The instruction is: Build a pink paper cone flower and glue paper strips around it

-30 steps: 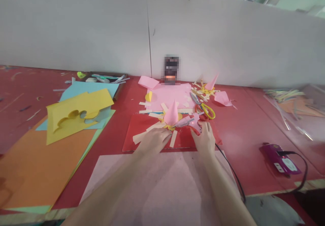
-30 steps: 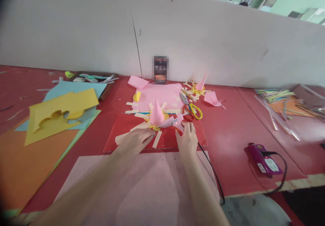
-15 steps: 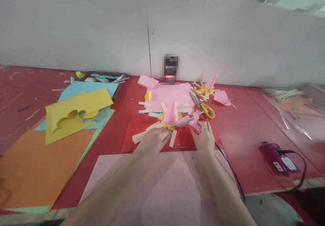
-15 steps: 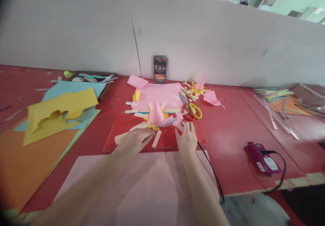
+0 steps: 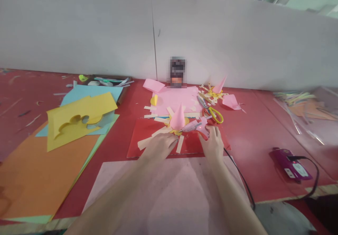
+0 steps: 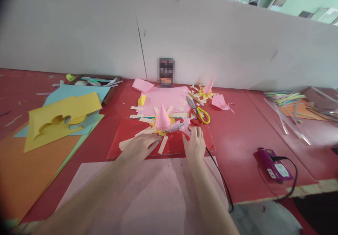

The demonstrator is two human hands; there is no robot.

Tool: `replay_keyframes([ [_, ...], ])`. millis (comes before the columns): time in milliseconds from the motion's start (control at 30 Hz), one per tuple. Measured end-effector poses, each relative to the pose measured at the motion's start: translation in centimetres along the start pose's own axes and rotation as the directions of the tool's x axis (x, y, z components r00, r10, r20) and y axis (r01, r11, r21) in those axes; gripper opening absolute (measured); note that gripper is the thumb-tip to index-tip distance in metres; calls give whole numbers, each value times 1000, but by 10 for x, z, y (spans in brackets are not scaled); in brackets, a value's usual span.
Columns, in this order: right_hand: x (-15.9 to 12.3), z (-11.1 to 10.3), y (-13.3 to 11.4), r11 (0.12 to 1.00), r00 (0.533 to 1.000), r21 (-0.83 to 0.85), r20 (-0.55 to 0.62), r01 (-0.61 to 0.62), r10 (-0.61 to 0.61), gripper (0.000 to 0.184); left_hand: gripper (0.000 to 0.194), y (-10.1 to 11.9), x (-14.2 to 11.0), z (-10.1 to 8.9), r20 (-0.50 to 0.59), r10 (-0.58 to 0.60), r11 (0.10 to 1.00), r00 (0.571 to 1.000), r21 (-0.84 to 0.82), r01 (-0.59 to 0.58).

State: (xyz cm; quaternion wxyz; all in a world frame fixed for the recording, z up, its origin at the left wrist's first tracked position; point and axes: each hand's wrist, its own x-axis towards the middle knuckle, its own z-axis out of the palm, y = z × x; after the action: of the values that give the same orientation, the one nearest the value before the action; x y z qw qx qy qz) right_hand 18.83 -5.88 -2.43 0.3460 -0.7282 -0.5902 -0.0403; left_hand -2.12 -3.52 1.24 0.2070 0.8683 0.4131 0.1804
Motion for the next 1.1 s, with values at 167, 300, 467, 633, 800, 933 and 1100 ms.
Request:
replay_keyframes([
  [167, 0, 0, 1, 999, 999, -6, -28, 41, -42, 22, 30, 0, 0, 0, -2, 6, 999, 1000, 37, -6],
  [300, 0, -2, -1, 997, 996, -18, -44, 76, -77, 21, 29, -1, 1, 0, 1, 12, 999, 1000, 42, -12],
  [467, 2, -1, -2, 999, 998, 24, -28, 48, -47, 23, 27, -2, 0, 1, 0, -3, 999, 1000, 32, 3],
  [633, 8, -4, 12, 980, 982, 108, -75, -165, 174, 35, 25, -4, -1, 4, -14, -19, 999, 1000, 33, 19],
  [800, 13, -12, 45, 930, 911, 83, -189, -358, 367, 41, 22, -1, -1, -1, 21, 12, 1000, 1000, 2, -12],
  [933, 15, -13, 70, 892, 871, 25, -208, -451, 446, 43, 17, 5, 0, -9, 182, 119, 993, 976, -38, -113],
  [1100, 13, -8, 85, 886, 849, -16, -293, -464, 439, 46, 18, 6, -1, -10, 214, 115, 993, 970, -51, -107],
])
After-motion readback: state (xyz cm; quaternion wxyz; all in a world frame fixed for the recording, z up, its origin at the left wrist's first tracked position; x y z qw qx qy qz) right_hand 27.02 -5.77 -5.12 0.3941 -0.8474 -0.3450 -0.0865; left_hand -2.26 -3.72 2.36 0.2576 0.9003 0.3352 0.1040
